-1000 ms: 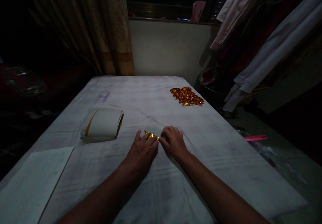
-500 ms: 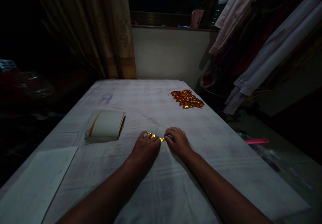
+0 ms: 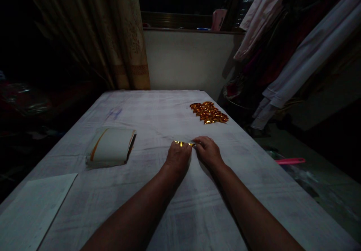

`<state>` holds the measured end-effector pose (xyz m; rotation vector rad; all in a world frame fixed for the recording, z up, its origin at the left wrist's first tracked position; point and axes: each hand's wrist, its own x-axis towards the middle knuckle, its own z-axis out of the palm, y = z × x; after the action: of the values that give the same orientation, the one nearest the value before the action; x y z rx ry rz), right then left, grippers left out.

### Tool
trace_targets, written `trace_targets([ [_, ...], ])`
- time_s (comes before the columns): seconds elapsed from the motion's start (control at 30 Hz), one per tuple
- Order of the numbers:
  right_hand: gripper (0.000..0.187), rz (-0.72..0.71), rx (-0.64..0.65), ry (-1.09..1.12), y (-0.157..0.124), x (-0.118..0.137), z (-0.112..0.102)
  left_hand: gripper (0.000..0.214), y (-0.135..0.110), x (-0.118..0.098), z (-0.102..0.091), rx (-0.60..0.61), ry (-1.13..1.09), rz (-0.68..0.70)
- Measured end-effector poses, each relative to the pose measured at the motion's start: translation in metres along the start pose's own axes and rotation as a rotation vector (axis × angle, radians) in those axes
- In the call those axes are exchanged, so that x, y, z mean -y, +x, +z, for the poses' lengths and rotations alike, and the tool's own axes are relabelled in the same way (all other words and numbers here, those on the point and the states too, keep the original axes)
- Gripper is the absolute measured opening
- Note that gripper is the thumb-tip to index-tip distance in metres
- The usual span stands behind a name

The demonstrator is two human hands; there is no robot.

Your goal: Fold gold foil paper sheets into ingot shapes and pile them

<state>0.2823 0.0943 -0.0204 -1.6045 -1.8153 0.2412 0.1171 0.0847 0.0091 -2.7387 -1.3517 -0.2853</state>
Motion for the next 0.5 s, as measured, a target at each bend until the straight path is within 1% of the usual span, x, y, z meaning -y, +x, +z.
trace_targets([
  [0.1, 0.028, -0.038, 0.059, -0.047, -0.001, 0.003, 0.006, 0.023, -0.007, -0.001, 0.001, -0.008, -0.006, -0.019],
  [0.2, 0.027, -0.051, 0.058, -0.086, -0.005, 0.004, 0.010, 0.029, -0.019, 0.000, 0.001, -0.026, -0.018, -0.022],
  [0.3, 0.019, -0.047, 0.055, -0.089, -0.007, 0.006, 0.010, 0.033, -0.025, 0.003, 0.003, -0.041, -0.043, -0.019],
  [0.4, 0.010, -0.009, 0.056, -0.100, -0.005, 0.010, 0.009, 0.034, -0.026, 0.006, 0.004, -0.049, -0.071, -0.028],
  [0.5, 0.009, 0.015, 0.070, -0.115, -0.004, 0.013, 0.008, 0.031, -0.026, 0.008, 0.004, -0.049, -0.091, -0.041],
])
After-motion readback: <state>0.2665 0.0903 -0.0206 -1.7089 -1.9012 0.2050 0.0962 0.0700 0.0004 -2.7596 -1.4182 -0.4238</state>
